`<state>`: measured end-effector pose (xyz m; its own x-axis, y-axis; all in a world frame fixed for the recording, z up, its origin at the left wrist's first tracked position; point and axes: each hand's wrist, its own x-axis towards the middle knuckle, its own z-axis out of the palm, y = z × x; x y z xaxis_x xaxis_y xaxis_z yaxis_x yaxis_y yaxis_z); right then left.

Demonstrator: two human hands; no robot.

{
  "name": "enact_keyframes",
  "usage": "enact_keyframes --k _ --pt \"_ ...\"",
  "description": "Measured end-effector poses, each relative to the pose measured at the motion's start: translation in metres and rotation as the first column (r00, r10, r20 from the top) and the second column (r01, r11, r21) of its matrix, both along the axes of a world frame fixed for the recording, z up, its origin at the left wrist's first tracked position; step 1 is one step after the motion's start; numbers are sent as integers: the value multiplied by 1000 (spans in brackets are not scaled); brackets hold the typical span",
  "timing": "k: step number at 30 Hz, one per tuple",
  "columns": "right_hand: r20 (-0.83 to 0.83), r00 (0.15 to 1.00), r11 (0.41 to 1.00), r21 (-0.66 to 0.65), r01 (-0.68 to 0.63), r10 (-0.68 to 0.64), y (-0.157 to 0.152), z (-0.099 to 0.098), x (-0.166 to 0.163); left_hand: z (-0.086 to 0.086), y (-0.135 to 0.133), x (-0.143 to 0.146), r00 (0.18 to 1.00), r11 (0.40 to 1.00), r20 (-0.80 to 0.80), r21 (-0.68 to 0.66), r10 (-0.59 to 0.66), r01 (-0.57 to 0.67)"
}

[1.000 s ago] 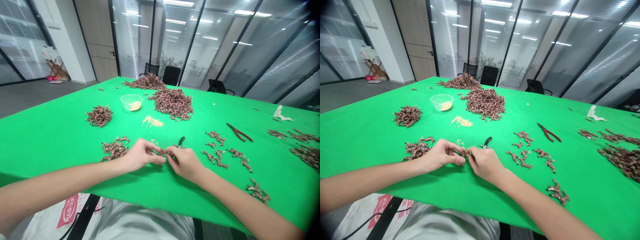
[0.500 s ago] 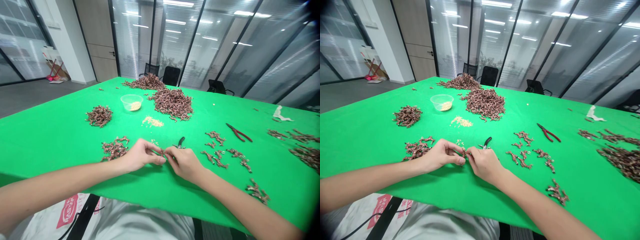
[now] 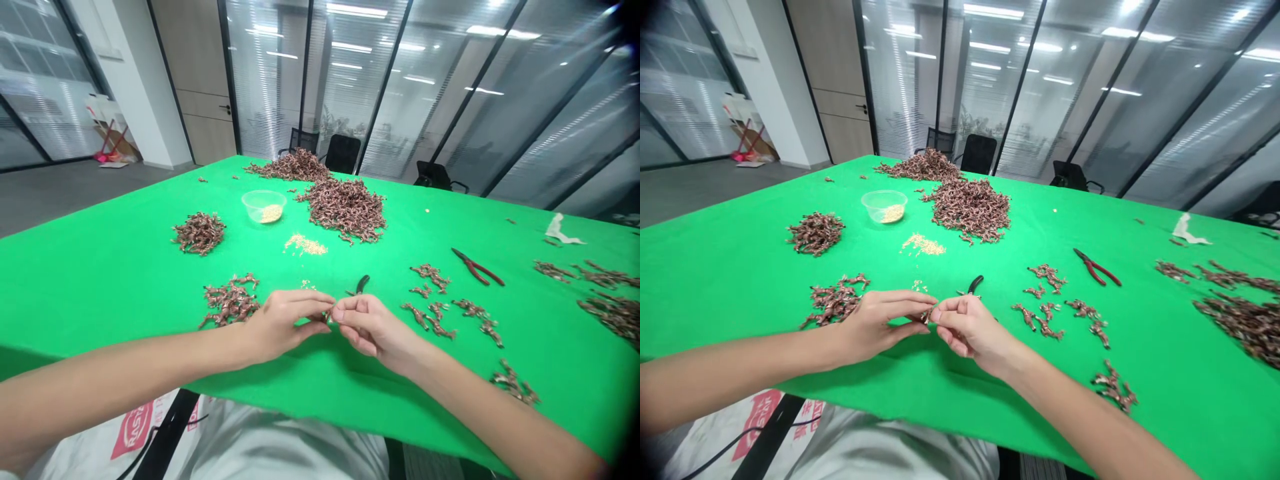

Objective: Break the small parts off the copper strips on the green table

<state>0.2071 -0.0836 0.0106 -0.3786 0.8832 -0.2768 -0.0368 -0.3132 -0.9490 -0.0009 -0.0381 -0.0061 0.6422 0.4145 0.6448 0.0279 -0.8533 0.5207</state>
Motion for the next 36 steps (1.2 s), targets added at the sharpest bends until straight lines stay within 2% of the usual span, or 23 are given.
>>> enact_keyframes --k 2,4,6,7,8,10,12,13,15,17,21,31,34,36 --pt "-3 1000 1000 -7 -3 2 -1 1 -1 2 -1 0 1000 1000 13 -15 2 -2" --pt "71 997 997 73 5 -10 0 -1 -1 5 -2 0 1000 988 -14 -153 12 -14" --pt "214 974 966 256 22 -78 2 -5 1 7 -2 1 998 932 -48 -360 34 -49" --pt "298 945 923 385 8 -133 3 -8 2 7 -1 1 997 885 -59 -460 48 -70" --pt "377 905 851 524 -30 -200 4 -12 3 6 0 2 996 832 -64 -548 60 -85" --pt "487 804 643 745 -178 -342 6 -19 6 2 3 3 995 717 -59 -691 80 -98" --pt "533 716 445 830 -337 -451 8 -24 8 -3 6 4 997 623 -50 -778 66 -80" --pt "539 688 378 839 -391 -486 9 -27 9 -5 7 5 997 595 -50 -801 54 -72" --pt "542 657 298 839 -455 -524 9 -29 10 -8 9 5 997 573 -66 -816 29 -70" --pt "536 646 254 838 -483 -543 10 -30 10 -9 9 5 996 562 -83 -823 13 -76" --pt "530 634 230 837 -496 -562 10 -30 10 -9 10 4 996 522 -86 -850 1 -74" --pt "562 624 259 819 -512 -544 10 -32 12 -9 10 3 997 460 -83 -885 -2 -73" --pt "574 635 294 815 -499 -516 10 -32 11 -8 10 4 996 470 -92 -879 -6 -79" --pt "581 659 346 814 -467 -477 9 -32 10 -7 9 4 995 494 -96 -866 -17 -75"
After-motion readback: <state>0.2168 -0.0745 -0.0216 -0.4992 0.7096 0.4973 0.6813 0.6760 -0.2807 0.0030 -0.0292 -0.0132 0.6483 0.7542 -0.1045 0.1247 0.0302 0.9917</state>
